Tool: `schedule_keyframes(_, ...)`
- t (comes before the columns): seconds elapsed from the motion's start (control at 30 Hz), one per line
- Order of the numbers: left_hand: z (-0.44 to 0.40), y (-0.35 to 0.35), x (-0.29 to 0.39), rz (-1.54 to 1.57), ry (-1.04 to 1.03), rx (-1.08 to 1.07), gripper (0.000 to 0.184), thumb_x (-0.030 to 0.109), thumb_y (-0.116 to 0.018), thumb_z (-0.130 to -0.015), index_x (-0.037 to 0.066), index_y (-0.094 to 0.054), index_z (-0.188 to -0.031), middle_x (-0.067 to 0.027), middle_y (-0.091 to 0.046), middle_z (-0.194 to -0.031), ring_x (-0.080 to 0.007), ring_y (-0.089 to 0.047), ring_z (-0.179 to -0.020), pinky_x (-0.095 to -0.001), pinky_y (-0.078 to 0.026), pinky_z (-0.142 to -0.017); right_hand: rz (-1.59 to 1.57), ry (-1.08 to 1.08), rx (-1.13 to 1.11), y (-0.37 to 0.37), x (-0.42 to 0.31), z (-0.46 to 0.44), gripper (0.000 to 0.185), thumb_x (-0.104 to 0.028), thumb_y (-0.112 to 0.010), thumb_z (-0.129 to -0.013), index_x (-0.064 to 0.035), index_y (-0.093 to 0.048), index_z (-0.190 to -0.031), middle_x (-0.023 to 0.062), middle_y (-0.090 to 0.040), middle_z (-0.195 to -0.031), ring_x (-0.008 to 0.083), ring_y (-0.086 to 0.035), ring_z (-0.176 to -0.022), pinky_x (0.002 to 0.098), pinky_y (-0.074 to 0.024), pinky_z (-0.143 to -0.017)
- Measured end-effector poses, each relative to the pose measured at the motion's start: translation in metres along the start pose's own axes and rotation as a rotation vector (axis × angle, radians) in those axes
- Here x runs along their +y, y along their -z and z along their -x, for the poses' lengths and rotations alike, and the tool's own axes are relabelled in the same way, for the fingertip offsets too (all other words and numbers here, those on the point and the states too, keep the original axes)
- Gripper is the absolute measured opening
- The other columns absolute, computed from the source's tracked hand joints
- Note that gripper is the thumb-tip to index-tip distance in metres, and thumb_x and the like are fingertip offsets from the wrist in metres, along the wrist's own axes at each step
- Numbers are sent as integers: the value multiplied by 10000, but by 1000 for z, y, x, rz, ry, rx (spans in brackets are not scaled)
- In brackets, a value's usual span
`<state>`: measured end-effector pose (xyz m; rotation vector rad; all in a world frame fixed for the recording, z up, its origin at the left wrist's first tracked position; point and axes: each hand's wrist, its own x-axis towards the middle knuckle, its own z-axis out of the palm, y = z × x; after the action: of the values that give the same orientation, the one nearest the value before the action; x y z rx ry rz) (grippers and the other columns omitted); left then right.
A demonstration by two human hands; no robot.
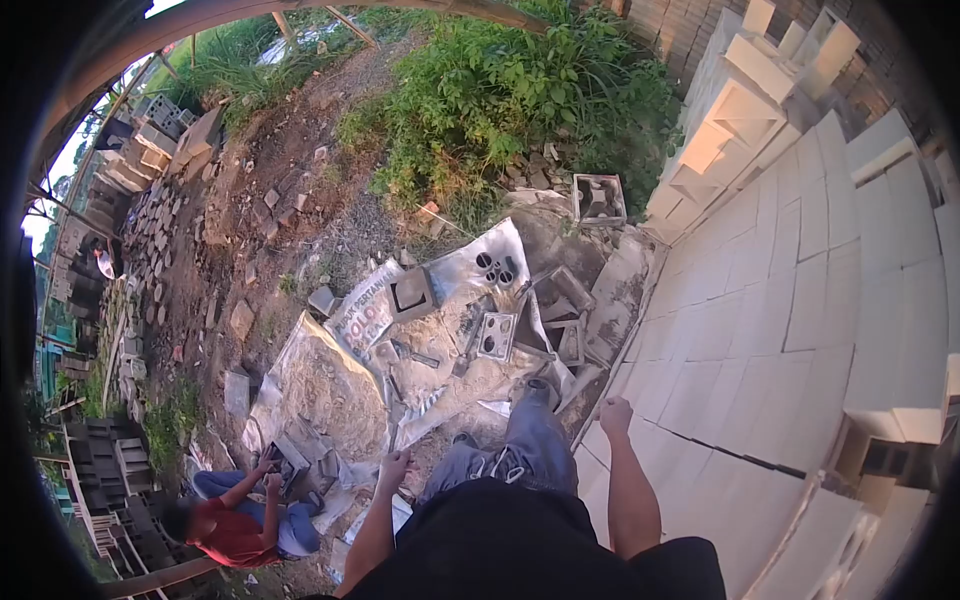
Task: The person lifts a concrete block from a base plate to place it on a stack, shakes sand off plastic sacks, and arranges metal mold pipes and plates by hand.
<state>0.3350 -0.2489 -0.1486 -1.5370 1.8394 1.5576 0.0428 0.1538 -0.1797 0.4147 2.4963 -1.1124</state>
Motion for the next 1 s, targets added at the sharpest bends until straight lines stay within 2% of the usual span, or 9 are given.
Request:
schedule_keyframes(0.07, 0, 11, -19, 111, -117, -63, 187, 153, -598, -878, -26, -630, -835, -90, -659, -722, -163, -647, -623, -250, -506, -592, 243, -83, -71, -8, 4, 51, 176, -161, -611, -767, 6, -642, -814, 145, -672, -716, 278, -663, -621, 368, -523, -698)
schedule_keyframes(0.17, -10, 32, -41, 261, -252, -98, 177, 148, -584, -892, -26, -609, -910, -85, -644, -789, -167, -652, -676, -259, -506, -597, 355, -73, 36, -54, 52, 89, 127, -105, -600, -741, 1, -641, -799, 176, -667, -769, 322, -660, -733, 409, -511, -741)
schedule_keyframes(0.23, -8, 49, -62, 308, -162, -79, 277, 279, -566, -913, 4, -599, -912, -61, -640, -721, -144, -646, -644, -248, -473, -576, 314, -36, 72, -84, 123, 102, 116, -100, -618, -712, 3, -641, -761, 173, -659, -682, 270, -650, -544, 366, -542, -655)
schedule_keyframes(0.33, -3, 69, -101, 481, -4, -4, 296, 313, -551, -923, 27, -584, -855, -56, -623, -684, -158, -655, -649, -253, -497, -567, 579, 214, 142, -94, 105, 130, 125, -36, -595, -690, -1, -656, -794, 175, -656, -683, 265, -650, -539, 373, -545, -553)
schedule_keyframes(0.43, -1, 77, -133, 483, -38, 39, 303, 313, -556, -921, 20, -587, -850, -70, -636, -703, -152, -643, -623, -247, -479, -527, 362, 18, 27, -108, 89, 121, 156, -43, -568, -708, 0, -664, -823, 152, -656, -688, 267, -651, -548, 360, -540, -514)
schedule_keyframes(0.7, -1, 88, -146, 527, 89, -21, 202, 202, -612, -872, 4, -590, -836, -92, -653, -708, -133, -631, -602, -235, -456, -484, 121, 79, -81, -120, -39, 128, 210, -120, -522, -792, -22, -656, -920, 143, -668, -763, 249, -659, -578, 343, -543, -601)
schedule_keyframes(0.8, 7, 89, -138, 307, -99, -11, 251, 249, -602, -885, 3, -597, -832, -89, -653, -674, -130, -629, -577, -234, -454, -469, 252, 105, -32, -133, -25, 112, 229, -143, -586, -730, -32, -641, -922, 170, -666, -857, 318, -644, -840, 395, -497, -804)
schedule_keyframes(0.87, 12, 92, -133, 244, -95, 26, 271, 258, -592, -892, -1, -606, -815, -92, -660, -686, -131, -629, -566, -241, -459, -461, 282, 281, -49, -154, 45, 77, 217, -130, -535, -816, 9, -613, -963, 161, -664, -793, 229, -670, -587, 338, -550, -560)
schedule_keyframes(1.0, 5, 102, -134, 160, 103, -33, 241, 198, -610, -872, -28, -631, -791, -89, -673, -719, -130, -640, -616, -237, -472, -493, 282, 79, -204, -151, 77, 73, 191, -105, -530, -816, 17, -602, -943, 149, -662, -783, 217, -676, -592, 321, -551, -503)
